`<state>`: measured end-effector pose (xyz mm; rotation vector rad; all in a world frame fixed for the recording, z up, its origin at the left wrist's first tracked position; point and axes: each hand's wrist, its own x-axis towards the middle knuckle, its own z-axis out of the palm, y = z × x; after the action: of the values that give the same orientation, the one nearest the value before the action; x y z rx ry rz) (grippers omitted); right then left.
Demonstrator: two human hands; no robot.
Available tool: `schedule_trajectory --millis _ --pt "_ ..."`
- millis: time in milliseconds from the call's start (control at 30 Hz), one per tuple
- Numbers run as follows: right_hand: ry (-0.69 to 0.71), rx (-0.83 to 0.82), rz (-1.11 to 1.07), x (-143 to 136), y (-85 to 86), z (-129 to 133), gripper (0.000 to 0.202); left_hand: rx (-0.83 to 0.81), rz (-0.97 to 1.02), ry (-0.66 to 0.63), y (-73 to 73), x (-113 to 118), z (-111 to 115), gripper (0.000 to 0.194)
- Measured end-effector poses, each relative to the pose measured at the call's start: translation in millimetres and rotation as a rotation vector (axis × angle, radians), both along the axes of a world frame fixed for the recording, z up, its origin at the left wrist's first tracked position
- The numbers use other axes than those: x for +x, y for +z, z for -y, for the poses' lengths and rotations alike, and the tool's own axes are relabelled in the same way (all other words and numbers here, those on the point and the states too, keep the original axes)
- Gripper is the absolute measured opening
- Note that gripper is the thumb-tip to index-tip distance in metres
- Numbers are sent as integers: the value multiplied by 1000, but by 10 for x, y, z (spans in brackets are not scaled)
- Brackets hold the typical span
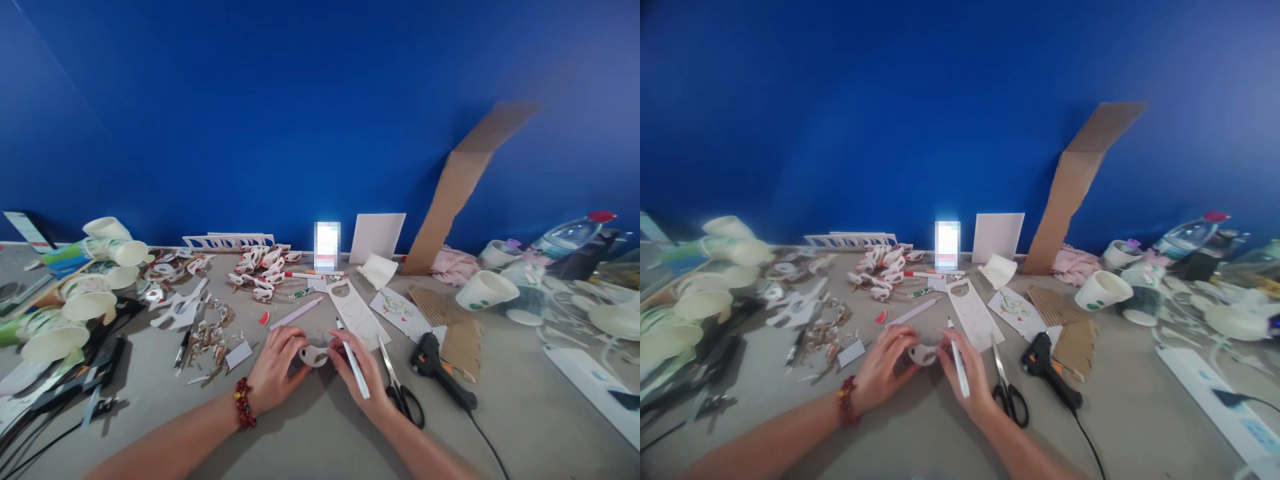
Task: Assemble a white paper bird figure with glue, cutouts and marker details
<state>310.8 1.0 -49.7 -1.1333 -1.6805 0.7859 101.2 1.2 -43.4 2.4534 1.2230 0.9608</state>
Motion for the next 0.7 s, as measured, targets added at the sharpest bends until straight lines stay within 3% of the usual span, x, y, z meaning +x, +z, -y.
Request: schedule_trajectory --millis 233,433,700 --pt "15 20 20 27 -30 -24 25 35 -32 13 -33 11 -24 26" --pt "-133 89 106 33 11 -2 13 189 -30 111 -13 -20 -118 26" --pt "-166 82 166 49 -57 -32 11 159 2 57 8 14 -160 22"
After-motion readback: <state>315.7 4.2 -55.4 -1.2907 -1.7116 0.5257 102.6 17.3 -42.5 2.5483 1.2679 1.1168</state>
